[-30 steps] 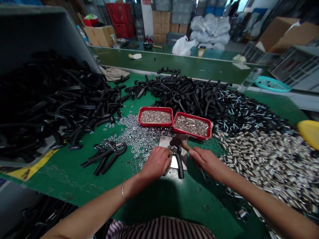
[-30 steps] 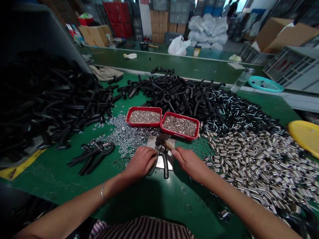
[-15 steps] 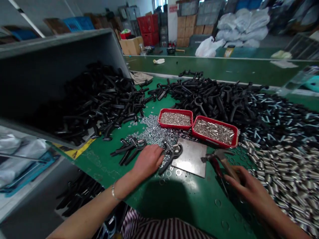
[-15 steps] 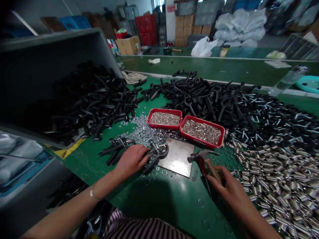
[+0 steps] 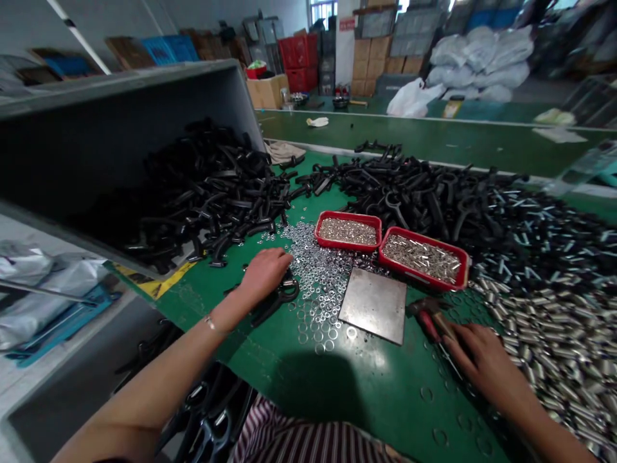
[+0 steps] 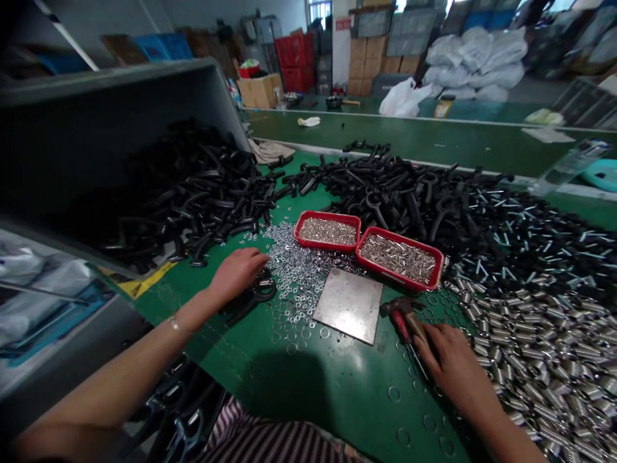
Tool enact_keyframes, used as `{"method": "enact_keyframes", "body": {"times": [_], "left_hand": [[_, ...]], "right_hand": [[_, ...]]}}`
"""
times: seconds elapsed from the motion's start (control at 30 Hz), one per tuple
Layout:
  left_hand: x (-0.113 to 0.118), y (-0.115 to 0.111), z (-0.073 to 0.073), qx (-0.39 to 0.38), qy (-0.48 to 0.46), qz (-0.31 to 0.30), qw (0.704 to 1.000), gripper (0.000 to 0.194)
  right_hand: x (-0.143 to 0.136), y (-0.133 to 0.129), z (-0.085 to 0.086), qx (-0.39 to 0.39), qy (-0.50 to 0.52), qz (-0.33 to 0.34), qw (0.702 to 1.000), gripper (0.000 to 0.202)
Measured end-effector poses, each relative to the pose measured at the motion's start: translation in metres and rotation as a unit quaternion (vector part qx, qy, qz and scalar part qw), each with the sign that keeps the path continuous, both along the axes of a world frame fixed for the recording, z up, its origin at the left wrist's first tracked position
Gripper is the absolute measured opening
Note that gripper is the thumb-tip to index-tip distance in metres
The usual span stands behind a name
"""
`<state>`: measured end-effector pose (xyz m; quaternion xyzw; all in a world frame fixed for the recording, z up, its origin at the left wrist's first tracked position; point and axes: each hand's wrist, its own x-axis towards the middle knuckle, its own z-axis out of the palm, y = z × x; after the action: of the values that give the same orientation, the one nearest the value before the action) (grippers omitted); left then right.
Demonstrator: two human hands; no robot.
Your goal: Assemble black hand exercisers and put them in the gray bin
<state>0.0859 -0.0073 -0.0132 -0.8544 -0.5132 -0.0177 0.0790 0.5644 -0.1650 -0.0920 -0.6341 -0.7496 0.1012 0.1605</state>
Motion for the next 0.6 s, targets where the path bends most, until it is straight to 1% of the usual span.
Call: {"method": "enact_keyframes", "body": {"times": [0.07,0.13,0.2,0.27,0.33,0.4,0.43,0.47,0.53,0.6], "left_hand": [[0.011,0.033,-0.007,-0.064,0.009,-0.017,0.998,0.022],[0.013,0.059,-0.018,-0.125,-0.015,-0.027,0.992,0.021],[0.010,0.077,-0.031,-0.161,-0.043,-0.048,0.985,0.019],[0.005,0.086,-0.041,-0.171,-0.064,-0.061,0.981,0.016],[0.002,0.087,-0.043,-0.160,-0.055,-0.074,0.983,0.016],[0.004,0.082,-0.037,-0.144,-0.040,-0.073,0.986,0.017],[0.007,0.078,-0.033,-0.137,-0.045,-0.059,0.988,0.019],[0.012,0.073,-0.027,-0.132,-0.063,-0.039,0.988,0.021],[0.024,0.064,-0.017,-0.125,-0.129,-0.004,0.984,0.026],[0.040,0.053,-0.011,-0.116,-0.206,-0.002,0.972,0.032]], "right_hand": [[-0.002,-0.006,0.007,-0.004,0.011,-0.020,1.000,0.044],[0.002,-0.017,0.015,-0.001,0.027,-0.046,0.999,0.041],[0.015,-0.027,0.020,0.002,0.040,-0.072,0.997,0.038],[0.034,-0.031,0.021,0.001,0.039,-0.101,0.994,0.035],[0.056,-0.024,0.020,0.008,0.026,-0.131,0.991,0.033],[0.072,-0.006,0.020,0.014,0.002,-0.149,0.989,0.030],[0.077,0.005,0.020,0.008,-0.018,-0.154,0.988,0.029],[0.078,0.018,0.021,-0.008,-0.046,-0.160,0.986,0.028],[0.075,0.041,0.024,-0.056,-0.109,-0.181,0.976,0.024],[0.069,0.057,0.026,-0.095,-0.148,-0.202,0.963,0.019]]}}
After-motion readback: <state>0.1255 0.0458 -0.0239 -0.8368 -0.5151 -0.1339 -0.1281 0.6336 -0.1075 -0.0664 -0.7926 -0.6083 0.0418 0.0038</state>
